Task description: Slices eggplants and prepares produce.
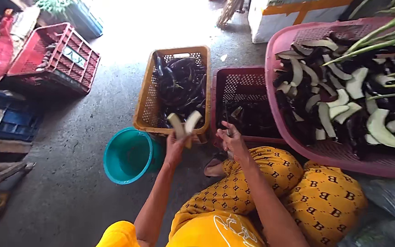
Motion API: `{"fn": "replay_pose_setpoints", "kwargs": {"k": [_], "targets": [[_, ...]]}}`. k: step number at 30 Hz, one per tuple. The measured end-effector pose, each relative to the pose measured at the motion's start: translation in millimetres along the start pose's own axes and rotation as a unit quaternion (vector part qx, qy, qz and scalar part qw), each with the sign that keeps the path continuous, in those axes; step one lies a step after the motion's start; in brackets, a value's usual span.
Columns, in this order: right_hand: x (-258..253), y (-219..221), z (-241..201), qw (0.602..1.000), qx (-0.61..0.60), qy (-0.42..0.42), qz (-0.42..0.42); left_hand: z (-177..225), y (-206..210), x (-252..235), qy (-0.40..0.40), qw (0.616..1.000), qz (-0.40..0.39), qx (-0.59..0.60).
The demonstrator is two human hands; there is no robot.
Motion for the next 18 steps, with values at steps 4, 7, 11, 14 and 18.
{"fn": "replay_pose_setpoints", "kwargs": {"k": [4,7,11,14,18], "targets": [[2.6,4.3,0.2,1.0,0.007,0.01,-0.006,11.4,-159.1,15.1,0.012,0.919,0.333,-0.212],[-1.2,10.4,-1.2,1.0,0.011,0.013,-0.02,-34.2,-244.5,10.0,-0.16,0.818,0.373,-0.407],[0.0,14.6,-1.4,0.999,0.025,0.022,-0.031,-120.1,-291.8,-14.2,-0.316,0.762,0.266,-0.499],[0.7,13.9,1.7,0.999,0.037,0.023,-0.033,-118.3,-278.6,-38.1,-0.256,0.816,0.261,-0.446],[-2.8,9.4,4.1,0.998,0.048,0.023,-0.016,0.7,-219.8,-59.2,0.027,0.799,0.409,-0.44]]}}
Point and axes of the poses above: each hand's wrist, its own x-axis away from the middle knuckle, its own y-axis out of the palm, z = x × y, the point moved 10 cm from there along -x, towards the middle knuckle, and after that the axes turned 9 degrees about -y, right-handed, at the moved point
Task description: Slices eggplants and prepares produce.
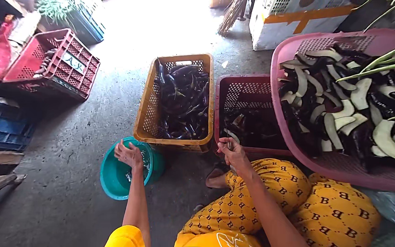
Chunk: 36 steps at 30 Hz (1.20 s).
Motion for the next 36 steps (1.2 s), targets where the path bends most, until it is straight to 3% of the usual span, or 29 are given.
{"fn": "replay_pose_setpoints", "kwargs": {"k": [2,3,6,8,10,12,15,20,27,30,33,36], "targets": [[-2.9,0.6,0.5,1.0,0.0,0.004,0.003,70.6,-2.3,-1.3,0.092,0.994,0.027,0.046],[-4.7,1.1,1.2,1.0,-0.001,0.005,0.005,100.5,13.6,-0.8,0.121,0.991,-0.011,0.052],[-9.3,0.6,4.6,1.0,0.001,0.008,0.006,162.7,118.4,8.8,0.179,0.956,-0.232,-0.012],[-10.9,-1.2,5.9,1.0,0.005,0.011,0.007,178.6,194.0,26.0,0.2,0.911,-0.352,-0.079],[-12.4,-3.0,6.6,1.0,0.005,0.018,0.008,177.7,247.3,40.2,0.195,0.877,-0.407,-0.163],[-13.4,-4.1,7.4,1.0,0.011,0.025,0.008,170.2,274.1,52.9,0.196,0.843,-0.435,-0.247],[-14.6,-5.1,8.3,0.999,0.025,0.03,0.002,169.7,286.1,63.8,0.231,0.813,-0.414,-0.338],[-16.4,0.6,10.1,0.999,0.019,0.029,-0.007,171.5,278.3,69.6,0.231,0.792,-0.453,-0.338],[-14.2,-0.6,9.9,0.999,0.032,0.043,-0.003,193.7,191.4,44.6,0.178,0.82,-0.485,-0.246],[-13.4,-2.6,11.6,0.998,0.05,0.044,0.0,187.3,148.6,47.9,0.09,0.828,-0.55,-0.067],[-13.9,-7.5,11.4,0.998,0.047,0.032,0.023,185.8,106.3,70.7,-0.01,0.777,-0.611,0.153],[-11.2,-16.8,3.9,0.997,-0.015,0.013,0.08,182.1,82.1,105.2,-0.048,0.724,-0.638,0.26]]}}
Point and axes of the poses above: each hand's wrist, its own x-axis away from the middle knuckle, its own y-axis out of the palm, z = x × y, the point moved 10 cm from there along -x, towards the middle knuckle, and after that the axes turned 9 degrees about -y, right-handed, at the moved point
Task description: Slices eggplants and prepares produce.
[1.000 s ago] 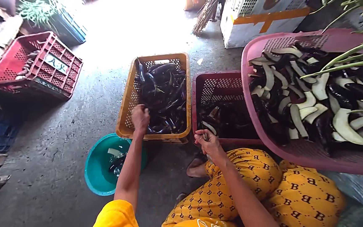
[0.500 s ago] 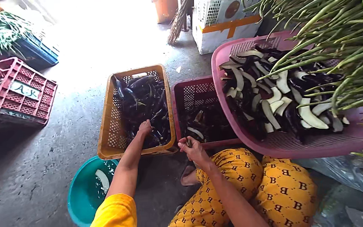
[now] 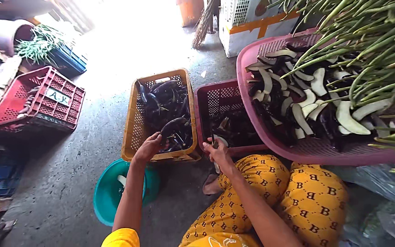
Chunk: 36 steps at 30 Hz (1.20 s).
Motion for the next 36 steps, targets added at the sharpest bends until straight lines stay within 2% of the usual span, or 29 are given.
{"fn": "replay_pose_setpoints", "kwargs": {"k": [3,8,11,14,17,20,23,25,29,32,36], "targets": [[-1.4,-7.1,-0.1,0.997,-0.069,0.001,0.039,-17.0,19.7,16.9,0.017,0.998,-0.011,0.06],[-7.0,-5.8,7.2,0.996,-0.083,0.007,0.041,-41.5,46.6,43.2,0.037,0.987,-0.021,0.154],[-5.2,-5.7,7.0,0.993,-0.111,0.021,0.044,-65.4,78.5,53.5,-0.005,0.981,-0.067,0.182],[-3.5,-16.2,8.1,0.98,-0.165,0.015,0.107,-86.2,100.3,52.6,-0.056,0.974,-0.124,0.182],[-2.7,-20.7,15.0,0.978,-0.166,0.04,0.119,-87.9,105.6,43.2,-0.083,0.981,-0.101,0.141],[-2.8,-9.0,19.6,0.994,-0.074,0.051,0.054,-77.4,109.3,28.3,-0.061,0.997,-0.033,0.023],[4.7,-10.1,16.9,0.993,0.103,0.049,0.037,-64.9,109.5,20.1,0.0,0.987,0.06,-0.146],[19.2,-11.4,1.9,0.973,0.224,0.057,0.007,-59.6,117.9,21.5,0.018,0.974,0.062,-0.217],[54.0,-2.1,-11.1,0.904,0.419,0.051,-0.067,-56.7,117.3,26.4,0.045,0.952,0.099,-0.286],[70.6,11.0,-5.8,0.865,0.493,0.039,-0.085,-60.4,110.2,28.3,0.069,0.935,0.133,-0.323],[76.3,23.3,-4.7,0.836,0.543,-0.003,-0.079,-69.7,105.6,31.1,0.046,0.937,0.137,-0.318]]}}
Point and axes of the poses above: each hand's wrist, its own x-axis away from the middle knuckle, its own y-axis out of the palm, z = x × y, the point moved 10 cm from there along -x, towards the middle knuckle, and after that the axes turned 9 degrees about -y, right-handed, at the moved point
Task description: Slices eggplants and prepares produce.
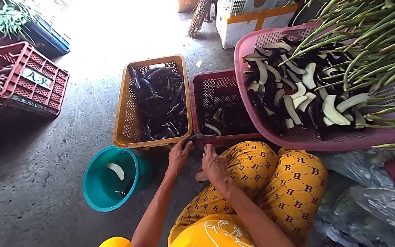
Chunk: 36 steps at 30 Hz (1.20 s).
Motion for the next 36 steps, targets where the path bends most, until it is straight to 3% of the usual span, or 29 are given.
{"fn": "replay_pose_setpoints", "kwargs": {"k": [6,10,20,30,36], "targets": [[-9.8,11.3,3.2,0.997,0.047,0.024,-0.059,5.4,3.5,3.5,-0.041,0.999,-0.01,-0.028],[-12.9,6.2,8.2,0.994,0.046,0.043,-0.086,19.3,9.1,0.2,-0.023,0.997,-0.025,-0.068],[-18.3,8.6,16.0,0.999,0.03,0.016,-0.02,31.9,13.1,-4.9,-0.024,0.989,-0.038,-0.14],[-25.7,4.7,9.6,0.985,0.038,0.059,-0.159,37.3,10.7,-4.6,0.02,0.987,-0.02,-0.161],[-54.8,6.4,4.2,0.987,0.028,0.041,-0.155,36.2,11.9,-7.8,0.035,0.986,-0.017,-0.163]]}}
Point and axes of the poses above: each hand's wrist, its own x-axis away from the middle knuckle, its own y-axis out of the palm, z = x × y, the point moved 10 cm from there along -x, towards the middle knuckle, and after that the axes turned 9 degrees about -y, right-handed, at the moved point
